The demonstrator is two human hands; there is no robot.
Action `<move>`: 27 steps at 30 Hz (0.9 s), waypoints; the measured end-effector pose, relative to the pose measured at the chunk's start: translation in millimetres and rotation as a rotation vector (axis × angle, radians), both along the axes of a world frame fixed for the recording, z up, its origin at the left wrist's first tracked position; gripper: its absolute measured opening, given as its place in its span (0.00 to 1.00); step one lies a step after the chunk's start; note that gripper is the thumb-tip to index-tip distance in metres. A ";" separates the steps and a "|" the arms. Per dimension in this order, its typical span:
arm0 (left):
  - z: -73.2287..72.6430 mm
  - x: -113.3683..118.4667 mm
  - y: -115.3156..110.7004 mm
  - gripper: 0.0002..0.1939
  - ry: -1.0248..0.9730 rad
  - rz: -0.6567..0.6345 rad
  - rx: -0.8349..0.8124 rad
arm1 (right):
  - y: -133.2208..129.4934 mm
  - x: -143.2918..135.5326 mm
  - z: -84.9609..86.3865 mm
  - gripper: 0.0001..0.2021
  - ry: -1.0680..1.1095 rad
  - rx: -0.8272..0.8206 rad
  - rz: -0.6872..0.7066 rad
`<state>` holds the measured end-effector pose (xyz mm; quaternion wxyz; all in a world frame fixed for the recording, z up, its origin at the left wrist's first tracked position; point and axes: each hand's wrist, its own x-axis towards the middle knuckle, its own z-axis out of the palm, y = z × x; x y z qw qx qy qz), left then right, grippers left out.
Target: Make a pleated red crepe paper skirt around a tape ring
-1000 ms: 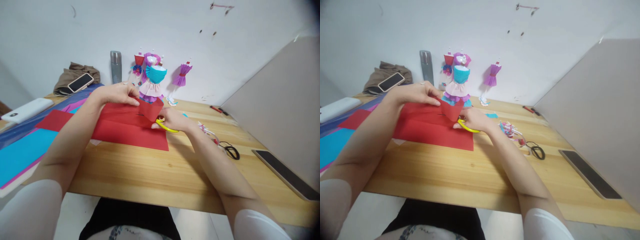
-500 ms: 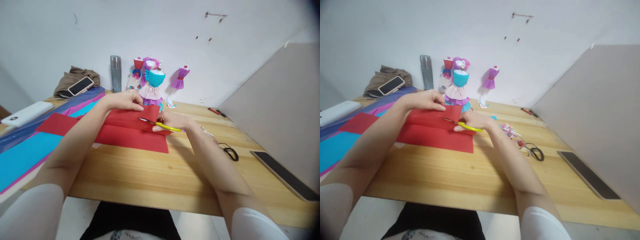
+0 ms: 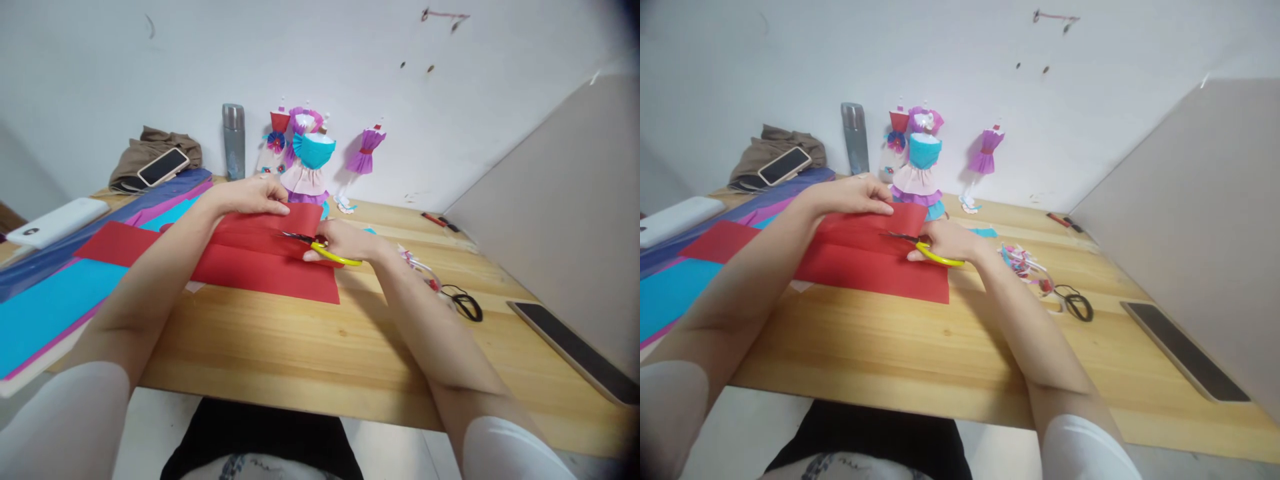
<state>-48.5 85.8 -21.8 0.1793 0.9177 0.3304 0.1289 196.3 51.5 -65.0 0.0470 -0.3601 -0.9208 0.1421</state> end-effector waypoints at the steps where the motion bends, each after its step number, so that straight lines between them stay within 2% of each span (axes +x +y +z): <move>1: -0.1 0.2 0.1 0.14 0.000 -0.007 -0.005 | 0.2 -1.1 -0.5 0.24 0.009 -0.002 -0.007; 4: -0.5 0.5 -0.1 0.15 0.005 -0.030 -0.023 | -0.8 -6.5 -0.2 0.25 0.026 0.030 -0.027; 8: -1.3 0.1 0.3 0.16 0.006 -0.052 -0.015 | -5.2 -17.6 2.8 0.22 -0.060 0.096 -0.077; 12: -2.2 -0.9 2.5 0.15 0.018 -0.032 -0.003 | -7.0 -24.0 1.8 0.23 -0.089 0.142 -0.119; 17: -2.4 -1.7 4.0 0.15 0.023 -0.009 -0.011 | -5.9 -24.3 -2.2 0.22 -0.028 0.162 -0.081; 27: -1.9 -1.4 2.9 0.14 0.020 0.002 -0.028 | -9.2 -26.8 0.6 0.20 -0.092 0.156 -0.137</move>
